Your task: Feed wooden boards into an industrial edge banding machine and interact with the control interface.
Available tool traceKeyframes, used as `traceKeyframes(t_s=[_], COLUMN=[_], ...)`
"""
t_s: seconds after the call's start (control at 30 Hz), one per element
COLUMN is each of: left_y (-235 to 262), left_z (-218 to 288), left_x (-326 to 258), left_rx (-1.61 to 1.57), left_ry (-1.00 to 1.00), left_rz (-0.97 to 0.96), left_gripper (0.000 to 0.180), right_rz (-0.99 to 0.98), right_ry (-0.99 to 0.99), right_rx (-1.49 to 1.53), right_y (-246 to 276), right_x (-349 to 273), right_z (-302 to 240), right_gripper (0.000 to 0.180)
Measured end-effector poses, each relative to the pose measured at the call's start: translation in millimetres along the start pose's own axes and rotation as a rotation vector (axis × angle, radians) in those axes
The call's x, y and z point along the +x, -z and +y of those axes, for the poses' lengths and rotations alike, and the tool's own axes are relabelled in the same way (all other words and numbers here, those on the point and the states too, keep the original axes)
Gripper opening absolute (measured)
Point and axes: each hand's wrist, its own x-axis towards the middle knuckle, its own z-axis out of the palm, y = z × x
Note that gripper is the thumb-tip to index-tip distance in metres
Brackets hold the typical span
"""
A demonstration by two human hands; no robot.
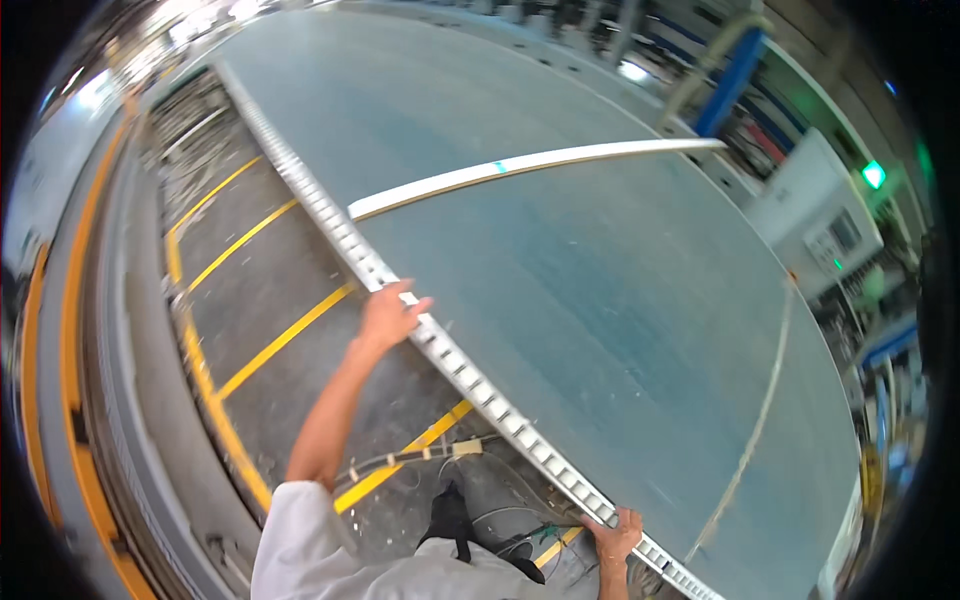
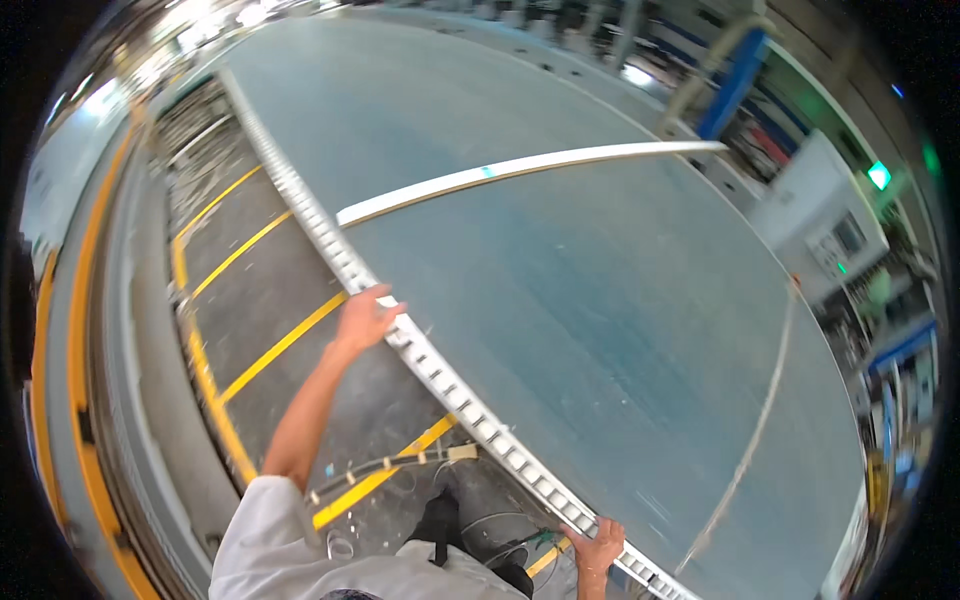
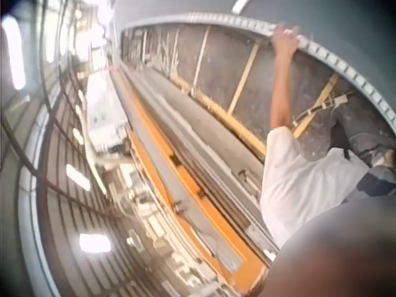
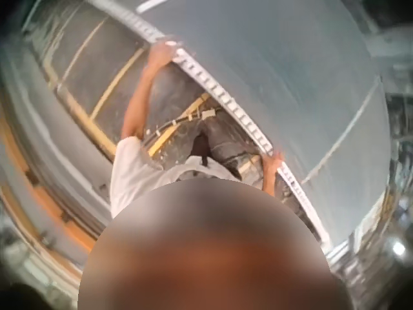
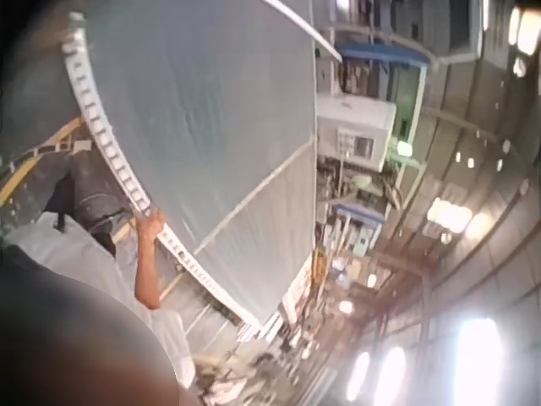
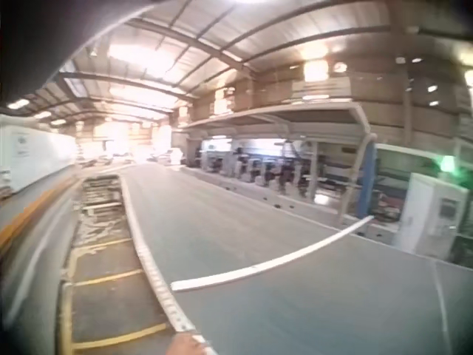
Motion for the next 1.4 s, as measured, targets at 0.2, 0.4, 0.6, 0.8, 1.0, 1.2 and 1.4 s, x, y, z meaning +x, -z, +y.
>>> traceKeyframes(t_s=[0.2, 0.4, 0.6, 0.8, 1.0, 1.2, 1.4], left_y=[-39, -67, -93, -110, -81, -71, -100], left_z=[-75, -113, -106, -76, 20, 222, 334], left_x=[120, 177, 175, 151, 100, -81, -332], left_rx=[0.395, 0.537, 0.591, 0.636, 0.397, -0.36, -0.835], left_ry=[-0.015, -0.053, -0.053, -0.158, -0.204, 0.165, 0.342], left_rz=[-0.103, -0.169, -0.424, -0.639, -0.735, -1.106, -1.447], left_gripper=[0.056, 0.063, 0.053, 0.063, 0.067, 0.038, 0.033], right_rz=[-0.071, -0.048, -0.076, -0.052, -0.029, 0.144, 0.156], right_ry=[0.004, -0.02, -0.033, -0.037, -0.066, -0.283, -0.683], right_rx=[-0.039, -0.07, -0.105, -0.095, 0.129, 0.479, 0.966], right_y=[-6, -15, -20, -4, 11, 43, 103], right_x=[11, 13, 16, 11, -1, -39, -123], right_z=[-5, -2, -8, -7, -7, -17, 20], right_gripper=[0.066, 0.067, 0.068, 0.069, 0.069, 0.05, 0.046])
